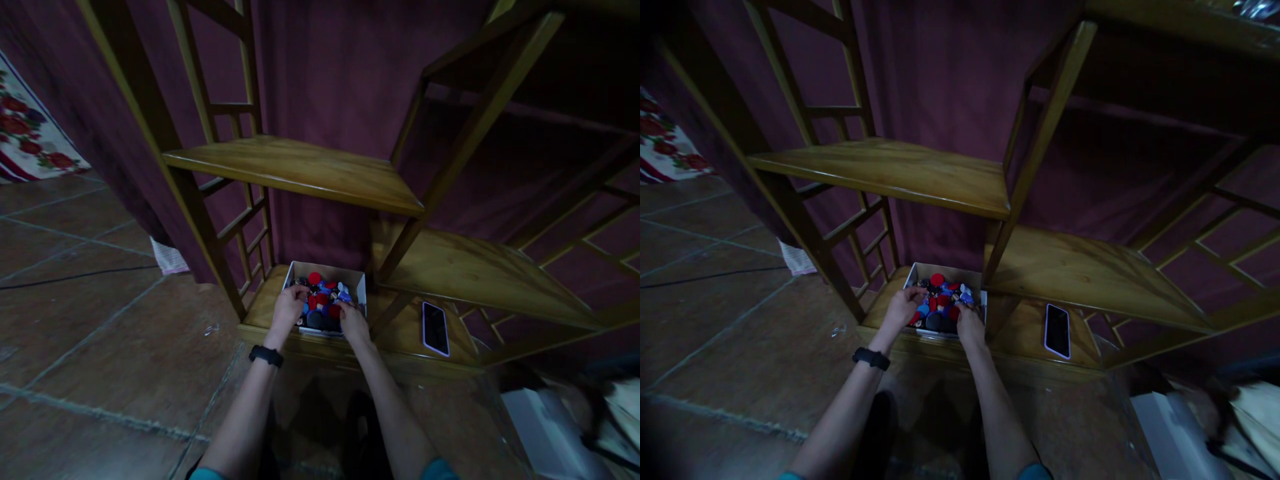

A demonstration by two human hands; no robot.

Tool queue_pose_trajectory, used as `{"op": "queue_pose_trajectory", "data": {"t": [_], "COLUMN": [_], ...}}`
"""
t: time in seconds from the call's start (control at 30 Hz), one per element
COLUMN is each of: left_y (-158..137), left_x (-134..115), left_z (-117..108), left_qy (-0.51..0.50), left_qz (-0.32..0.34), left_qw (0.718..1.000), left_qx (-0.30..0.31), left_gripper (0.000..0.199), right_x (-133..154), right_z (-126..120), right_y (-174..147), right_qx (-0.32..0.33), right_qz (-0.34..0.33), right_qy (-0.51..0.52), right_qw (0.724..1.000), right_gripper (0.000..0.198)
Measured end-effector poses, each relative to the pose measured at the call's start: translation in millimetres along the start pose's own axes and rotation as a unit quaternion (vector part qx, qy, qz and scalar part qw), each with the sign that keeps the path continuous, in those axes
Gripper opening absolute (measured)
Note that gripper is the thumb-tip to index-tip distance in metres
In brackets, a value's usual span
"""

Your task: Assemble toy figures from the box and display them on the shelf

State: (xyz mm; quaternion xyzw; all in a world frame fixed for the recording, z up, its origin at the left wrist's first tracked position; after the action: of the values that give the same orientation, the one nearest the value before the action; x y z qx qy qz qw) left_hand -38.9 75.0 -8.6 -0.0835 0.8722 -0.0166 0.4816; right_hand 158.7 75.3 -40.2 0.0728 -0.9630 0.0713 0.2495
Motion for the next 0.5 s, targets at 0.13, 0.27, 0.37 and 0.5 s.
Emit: {"op": "queue_pose_trajectory", "data": {"t": [0.13, 0.27, 0.37, 0.5], "left_y": [-3, -4, -5, -6], "left_x": [-5, -10, -11, -13], "left_z": [-3, -1, 1, 5], "left_qy": [0.05, 0.095, 0.141, 0.203], "left_qz": [0.002, 0.002, -0.003, 0.014], "left_qw": [0.999, 0.995, 0.99, 0.979], "left_qx": [0.005, 0.023, 0.028, 0.033], "left_gripper": [0.027, 0.027, 0.029, 0.03], "right_x": [5, 8, 9, 5], "right_z": [-1, 0, -3, -6], "right_y": [-1, 1, 1, 0], "right_qx": [0.024, 0.041, 0.013, -0.027], "right_qz": [-0.013, -0.029, -0.021, 0.014], "right_qy": [-0.046, -0.053, -0.061, -0.083], "right_qw": [0.999, 0.997, 0.998, 0.996], "right_gripper": [0.041, 0.042, 0.041, 0.043]}}
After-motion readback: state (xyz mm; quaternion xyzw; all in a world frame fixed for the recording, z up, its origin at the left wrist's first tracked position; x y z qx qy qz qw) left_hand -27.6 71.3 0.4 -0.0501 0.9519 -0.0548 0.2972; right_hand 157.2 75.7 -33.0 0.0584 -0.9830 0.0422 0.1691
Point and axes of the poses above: each hand's wrist, its own y-axis towards the middle knuckle, its own z-axis out of the palm, x = y × z, the point moved 6 cm from there along y, towards the middle knuckle, and after that the axes turned 7 degrees about x, right-handed, at the moved point
